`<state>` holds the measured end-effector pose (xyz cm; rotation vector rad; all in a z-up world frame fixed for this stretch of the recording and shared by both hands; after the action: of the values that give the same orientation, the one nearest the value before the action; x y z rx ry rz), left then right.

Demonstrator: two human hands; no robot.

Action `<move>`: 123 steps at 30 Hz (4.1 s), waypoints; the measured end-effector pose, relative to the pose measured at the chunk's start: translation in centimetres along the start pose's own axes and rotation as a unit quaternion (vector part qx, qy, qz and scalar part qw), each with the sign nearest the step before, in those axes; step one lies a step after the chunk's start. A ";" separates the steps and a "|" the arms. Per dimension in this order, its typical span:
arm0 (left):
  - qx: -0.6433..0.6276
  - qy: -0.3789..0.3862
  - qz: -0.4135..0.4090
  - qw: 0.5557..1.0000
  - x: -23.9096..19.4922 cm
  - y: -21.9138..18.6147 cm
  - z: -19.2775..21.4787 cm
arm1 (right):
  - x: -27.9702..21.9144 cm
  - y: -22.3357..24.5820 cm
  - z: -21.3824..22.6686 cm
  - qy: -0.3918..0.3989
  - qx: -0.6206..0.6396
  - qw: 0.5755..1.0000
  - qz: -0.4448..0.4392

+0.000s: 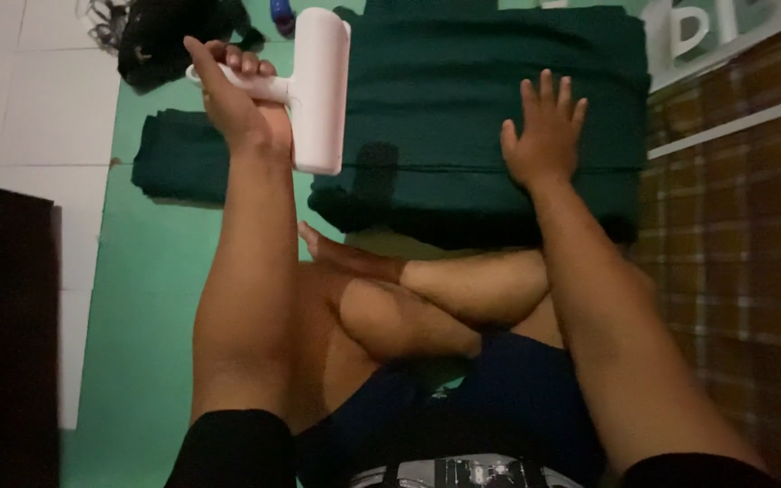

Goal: The person sits on the floor and uses a lint roller to clean a dark green garment. They briefly use scissors to cut a thread from the fabric before continuing to roll the lint roller over the surface. The person folds the garment and continues cleaning it with the roller.

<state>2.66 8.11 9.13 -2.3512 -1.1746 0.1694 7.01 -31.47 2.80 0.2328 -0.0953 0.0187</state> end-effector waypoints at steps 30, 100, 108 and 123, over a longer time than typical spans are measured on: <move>0.065 -0.188 0.140 0.970 -9.2 6.2 -0.5 | 0.1 0.0 -0.2 0.019 0.010 1.000 0.003; 0.757 0.196 0.156 0.604 -1.9 -3.4 11.9 | 0.0 1.1 1.7 0.074 0.030 0.997 0.019; 0.642 0.358 0.172 0.656 -0.8 2.1 17.2 | -0.1 1.2 1.9 0.069 0.013 0.998 0.008; 0.670 0.346 0.122 0.645 -1.7 -0.5 13.0 | -0.6 2.5 3.6 0.094 0.027 0.995 0.003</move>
<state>-2.98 11.99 -2.09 -0.9642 -0.0912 0.1267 5.99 -29.87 6.76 0.2832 0.0912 0.0497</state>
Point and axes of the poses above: each hand's wrist, its own x-axis towards the middle knuckle, its own z-axis out of the back of the hand, y = z × x, the point moved 4 cm from there along x, towards the middle knuckle, and after that the axes turned 12 degrees about -z, right-handed, at the moved point
